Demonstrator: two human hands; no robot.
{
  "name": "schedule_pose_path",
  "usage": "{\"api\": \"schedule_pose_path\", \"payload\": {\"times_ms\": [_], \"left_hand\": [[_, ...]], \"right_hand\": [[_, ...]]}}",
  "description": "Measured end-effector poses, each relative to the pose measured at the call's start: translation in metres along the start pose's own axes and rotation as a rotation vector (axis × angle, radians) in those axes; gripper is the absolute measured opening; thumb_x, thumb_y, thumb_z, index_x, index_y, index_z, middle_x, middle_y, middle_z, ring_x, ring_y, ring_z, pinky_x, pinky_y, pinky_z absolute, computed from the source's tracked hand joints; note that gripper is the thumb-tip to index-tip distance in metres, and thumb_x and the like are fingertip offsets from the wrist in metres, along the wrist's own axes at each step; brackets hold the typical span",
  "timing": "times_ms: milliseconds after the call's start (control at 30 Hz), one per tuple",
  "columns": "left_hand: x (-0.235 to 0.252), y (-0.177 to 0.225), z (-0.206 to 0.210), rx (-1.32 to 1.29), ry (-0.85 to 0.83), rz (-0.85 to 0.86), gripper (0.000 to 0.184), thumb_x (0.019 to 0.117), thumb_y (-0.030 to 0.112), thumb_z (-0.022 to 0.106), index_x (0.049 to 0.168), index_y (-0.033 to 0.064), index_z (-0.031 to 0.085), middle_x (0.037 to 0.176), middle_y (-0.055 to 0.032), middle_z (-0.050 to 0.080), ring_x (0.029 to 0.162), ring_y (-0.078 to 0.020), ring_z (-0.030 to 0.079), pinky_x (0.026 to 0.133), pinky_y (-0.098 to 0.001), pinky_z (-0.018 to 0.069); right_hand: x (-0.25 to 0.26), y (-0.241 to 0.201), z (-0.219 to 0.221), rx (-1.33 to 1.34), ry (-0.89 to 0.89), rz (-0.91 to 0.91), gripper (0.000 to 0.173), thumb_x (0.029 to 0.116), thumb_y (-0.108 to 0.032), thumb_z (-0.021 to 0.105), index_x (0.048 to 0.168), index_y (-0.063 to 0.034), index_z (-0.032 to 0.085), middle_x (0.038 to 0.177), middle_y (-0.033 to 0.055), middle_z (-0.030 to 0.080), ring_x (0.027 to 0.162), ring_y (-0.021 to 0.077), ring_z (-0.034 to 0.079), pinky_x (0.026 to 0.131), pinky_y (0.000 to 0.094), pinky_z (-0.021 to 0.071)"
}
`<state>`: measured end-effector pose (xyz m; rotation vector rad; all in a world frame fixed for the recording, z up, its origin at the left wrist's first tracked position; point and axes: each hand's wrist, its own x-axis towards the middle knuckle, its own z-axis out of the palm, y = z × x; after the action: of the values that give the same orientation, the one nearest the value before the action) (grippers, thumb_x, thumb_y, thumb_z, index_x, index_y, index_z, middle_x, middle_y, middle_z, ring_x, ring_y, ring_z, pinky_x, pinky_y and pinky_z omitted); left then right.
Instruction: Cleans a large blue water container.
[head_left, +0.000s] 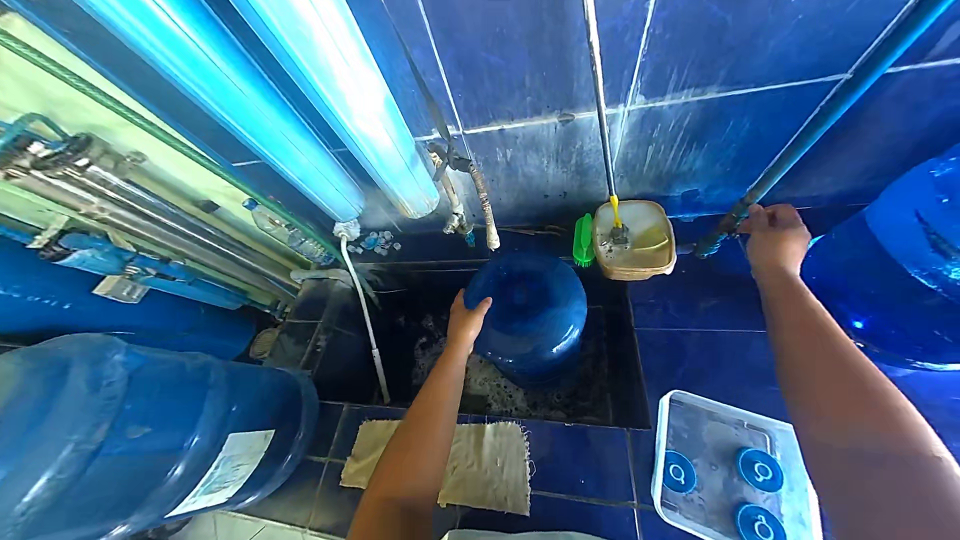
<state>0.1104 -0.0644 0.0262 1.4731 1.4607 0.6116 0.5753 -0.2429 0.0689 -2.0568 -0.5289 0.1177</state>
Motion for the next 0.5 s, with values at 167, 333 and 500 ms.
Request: {"api": "schedule_pose_path", "payload": {"times_ms": [167,333,500], "left_hand": [[0.027,0.011,-0.002,0.196,-0.186,0.164,0.066,0.0974,0.041,0.069,0.156,0.0231,0.044,0.159,-0.0134,0.043,0.146,-0.029,0.041,0.118,-0.0538,0.0359],[0.026,0.011,-0.005,0.231,-0.264,0.22,0.069,0.0942,0.045,0.072,0.155,0.0246,0.047,0.157,-0.0096,0.047,0.145,-0.0242,0.044,0.119,-0.049,0.0366],[0.021,-0.001,-0.019,0.195,-0.199,0.137,0.072,0.0959,0.047,0.069,0.152,0.0078,0.046,0.145,-0.0199,0.056,0.136,-0.03,0.054,0.115,-0.0503,0.0414]], "right_hand": [[0.007,0.024,0.004,0.142,0.048,-0.068,0.047,0.1092,-0.037,0.046,0.127,0.0047,0.059,0.11,0.0228,0.07,0.103,0.0341,0.068,0.098,0.0558,0.0497],[0.025,0.056,0.023,0.826,0.254,0.445,0.052,0.1115,-0.048,0.027,0.13,-0.0043,0.048,0.101,0.0085,0.062,0.085,0.017,0.066,0.078,0.0365,0.0577],[-0.082,0.026,0.035,0.698,-0.114,0.518,0.05,0.1111,-0.049,0.025,0.127,-0.0088,0.05,0.096,0.0005,0.059,0.079,0.0115,0.061,0.073,0.033,0.0542]]}}
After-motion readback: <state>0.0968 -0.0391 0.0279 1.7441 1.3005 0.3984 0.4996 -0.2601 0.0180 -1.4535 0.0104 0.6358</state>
